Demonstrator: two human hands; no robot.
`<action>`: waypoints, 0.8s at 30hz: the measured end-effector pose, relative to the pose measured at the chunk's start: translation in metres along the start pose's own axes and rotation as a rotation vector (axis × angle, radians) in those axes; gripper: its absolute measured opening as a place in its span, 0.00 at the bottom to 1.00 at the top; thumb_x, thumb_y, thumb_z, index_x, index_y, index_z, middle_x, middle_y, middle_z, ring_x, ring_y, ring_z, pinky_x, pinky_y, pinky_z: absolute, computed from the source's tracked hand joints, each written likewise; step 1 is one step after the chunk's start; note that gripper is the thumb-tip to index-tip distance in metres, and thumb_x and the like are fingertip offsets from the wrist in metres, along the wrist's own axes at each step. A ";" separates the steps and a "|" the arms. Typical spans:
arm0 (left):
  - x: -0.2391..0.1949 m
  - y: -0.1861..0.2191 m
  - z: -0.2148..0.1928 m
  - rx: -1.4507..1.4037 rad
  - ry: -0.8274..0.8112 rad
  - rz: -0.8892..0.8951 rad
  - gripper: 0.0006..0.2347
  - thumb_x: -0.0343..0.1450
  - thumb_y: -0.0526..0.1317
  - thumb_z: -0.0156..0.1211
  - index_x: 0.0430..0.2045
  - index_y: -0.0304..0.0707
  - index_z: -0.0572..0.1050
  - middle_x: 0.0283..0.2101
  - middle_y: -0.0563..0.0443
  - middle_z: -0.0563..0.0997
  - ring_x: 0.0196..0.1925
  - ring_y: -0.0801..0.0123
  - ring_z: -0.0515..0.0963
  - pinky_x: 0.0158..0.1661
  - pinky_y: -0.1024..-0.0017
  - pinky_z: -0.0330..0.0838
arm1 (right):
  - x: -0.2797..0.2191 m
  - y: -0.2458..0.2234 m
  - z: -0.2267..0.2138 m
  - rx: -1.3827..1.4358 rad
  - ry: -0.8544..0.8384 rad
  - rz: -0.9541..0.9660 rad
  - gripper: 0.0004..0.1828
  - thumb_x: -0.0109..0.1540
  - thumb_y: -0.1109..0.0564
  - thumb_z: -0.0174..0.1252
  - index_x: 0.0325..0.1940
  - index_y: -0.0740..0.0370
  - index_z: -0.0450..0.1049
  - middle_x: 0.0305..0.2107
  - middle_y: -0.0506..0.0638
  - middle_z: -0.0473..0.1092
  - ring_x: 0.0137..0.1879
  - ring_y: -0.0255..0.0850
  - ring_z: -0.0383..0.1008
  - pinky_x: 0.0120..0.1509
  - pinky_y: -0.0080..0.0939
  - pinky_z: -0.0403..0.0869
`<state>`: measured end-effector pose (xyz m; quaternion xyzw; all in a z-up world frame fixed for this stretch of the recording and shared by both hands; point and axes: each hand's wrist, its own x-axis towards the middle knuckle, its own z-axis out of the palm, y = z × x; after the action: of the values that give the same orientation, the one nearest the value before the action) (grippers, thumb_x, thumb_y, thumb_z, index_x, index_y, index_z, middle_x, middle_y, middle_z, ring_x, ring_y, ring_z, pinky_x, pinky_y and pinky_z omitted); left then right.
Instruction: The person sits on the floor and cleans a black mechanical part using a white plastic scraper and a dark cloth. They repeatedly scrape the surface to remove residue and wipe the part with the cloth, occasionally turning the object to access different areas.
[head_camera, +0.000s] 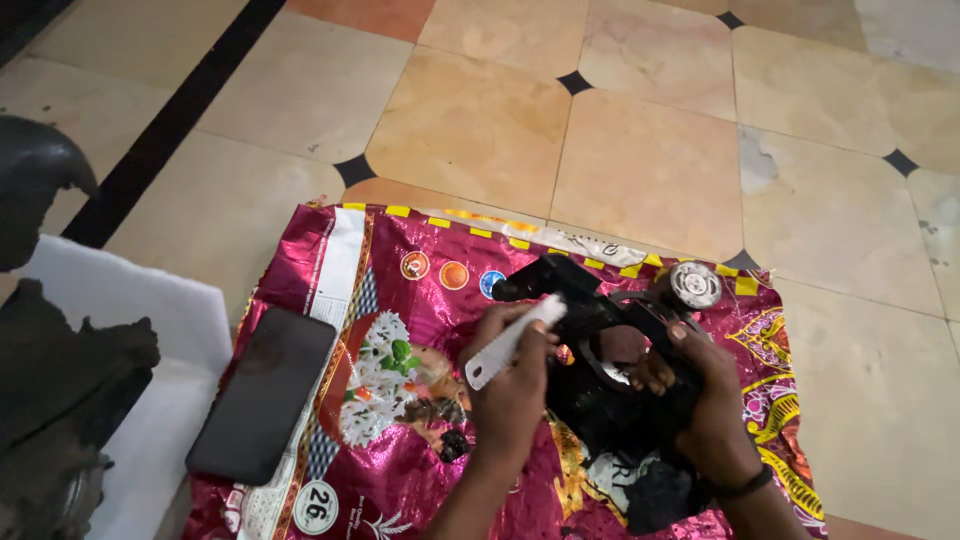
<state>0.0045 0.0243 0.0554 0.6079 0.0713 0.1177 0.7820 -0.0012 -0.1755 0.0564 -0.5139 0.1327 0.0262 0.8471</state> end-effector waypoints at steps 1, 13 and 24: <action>0.003 0.004 -0.004 0.097 0.031 0.025 0.05 0.72 0.31 0.57 0.38 0.29 0.77 0.30 0.46 0.85 0.31 0.71 0.85 0.32 0.73 0.80 | 0.001 -0.003 0.003 0.017 0.024 0.039 0.10 0.65 0.51 0.52 0.35 0.58 0.66 0.17 0.45 0.57 0.25 0.37 0.60 0.36 0.40 0.66; 0.003 0.024 -0.010 0.551 -0.110 0.658 0.06 0.73 0.27 0.57 0.41 0.26 0.75 0.43 0.37 0.81 0.46 0.48 0.82 0.46 0.61 0.77 | -0.008 -0.035 0.020 -0.012 0.228 0.340 0.08 0.61 0.52 0.55 0.33 0.57 0.67 0.16 0.46 0.62 0.24 0.37 0.62 0.30 0.38 0.66; 0.003 0.012 -0.008 0.860 -0.141 0.713 0.06 0.71 0.27 0.56 0.39 0.23 0.75 0.39 0.34 0.79 0.42 0.44 0.80 0.42 0.57 0.76 | -0.035 -0.056 0.047 0.015 0.208 0.446 0.08 0.61 0.54 0.57 0.32 0.59 0.68 0.18 0.46 0.63 0.25 0.37 0.65 0.33 0.39 0.70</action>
<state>0.0047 0.0353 0.0650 0.8647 -0.1496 0.2942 0.3786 -0.0151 -0.1575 0.1343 -0.4655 0.3295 0.1587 0.8059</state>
